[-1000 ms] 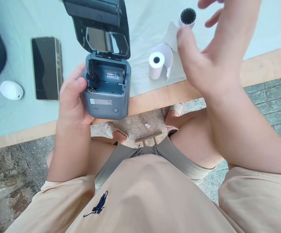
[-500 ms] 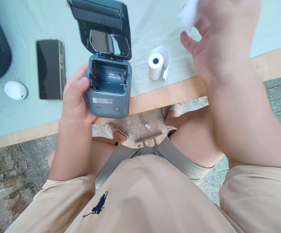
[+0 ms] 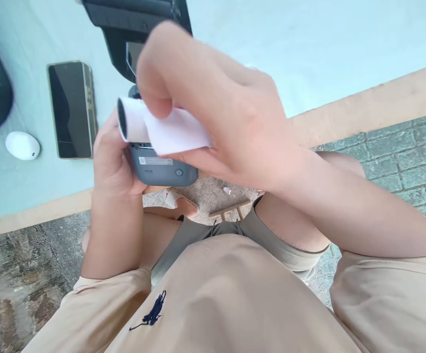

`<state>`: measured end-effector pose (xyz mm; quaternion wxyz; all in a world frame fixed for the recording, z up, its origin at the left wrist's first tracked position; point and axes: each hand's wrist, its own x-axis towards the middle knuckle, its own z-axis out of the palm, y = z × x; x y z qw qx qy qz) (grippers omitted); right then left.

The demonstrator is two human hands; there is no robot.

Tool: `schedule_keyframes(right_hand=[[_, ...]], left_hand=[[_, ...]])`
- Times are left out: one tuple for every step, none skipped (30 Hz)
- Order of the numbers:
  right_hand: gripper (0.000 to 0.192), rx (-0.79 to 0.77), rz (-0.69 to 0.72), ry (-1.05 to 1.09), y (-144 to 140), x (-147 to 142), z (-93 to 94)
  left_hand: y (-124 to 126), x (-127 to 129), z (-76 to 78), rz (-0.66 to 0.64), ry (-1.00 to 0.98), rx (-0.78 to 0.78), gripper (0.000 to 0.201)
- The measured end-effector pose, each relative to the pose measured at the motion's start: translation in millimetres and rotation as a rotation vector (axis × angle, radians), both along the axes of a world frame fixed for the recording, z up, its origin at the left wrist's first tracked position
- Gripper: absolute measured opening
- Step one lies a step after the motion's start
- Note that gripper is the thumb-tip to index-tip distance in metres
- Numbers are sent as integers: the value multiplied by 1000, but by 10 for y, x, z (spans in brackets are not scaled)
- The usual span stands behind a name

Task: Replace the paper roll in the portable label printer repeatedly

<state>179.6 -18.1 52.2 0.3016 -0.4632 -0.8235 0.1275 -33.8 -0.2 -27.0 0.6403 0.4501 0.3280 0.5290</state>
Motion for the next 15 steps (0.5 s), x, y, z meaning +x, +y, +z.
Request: schedule_keyframes(right_hand=[[32, -3, 15, -3, 34, -56, 7], [33, -11, 15, -21, 77, -109, 17], [34, -29, -8, -61, 125, -159, 29], [36, -66, -48, -122, 173, -207, 43], [37, -124, -84, -199, 216, -253, 56], [39, -181, -104, -268, 251, -295, 68], [40, -232, -122, -323, 277, -330, 75], [40, -273, -142, -361, 294, -358, 79], [40, -292, -154, -380, 304, -377, 79], [40, -293, -151, -386, 309, -387, 75], [40, -277, -147, -380, 311, -389, 70], [41, -259, -144, -369, 312, -387, 64], [40, -239, -145, -356, 314, -380, 57], [37, -216, -147, -340, 316, -372, 50], [33, -199, -149, -327, 318, -365, 43]], left_hand=[[0, -6, 3, 9, 4, -10, 36], [4, -14, 1, 11, 15, -20, 36], [11, -24, -8, 3, 27, -22, 38], [20, -34, -24, -15, 36, -24, 42], [29, -43, -45, -27, 41, -21, 47], [37, -50, -70, -36, 39, -6, 50], [41, -53, -94, -27, 34, 2, 51], [42, -54, -117, -12, 31, 9, 50], [41, -54, -136, 6, 33, 16, 49], [39, -52, -151, 22, 43, 11, 48], [37, -51, -162, 31, 53, 4, 49], [37, -52, -170, 31, 61, 1, 52], [39, -55, -177, 32, 68, -3, 55], [43, -58, -181, 26, 75, -4, 58], [46, -62, -183, 22, 80, -7, 59]])
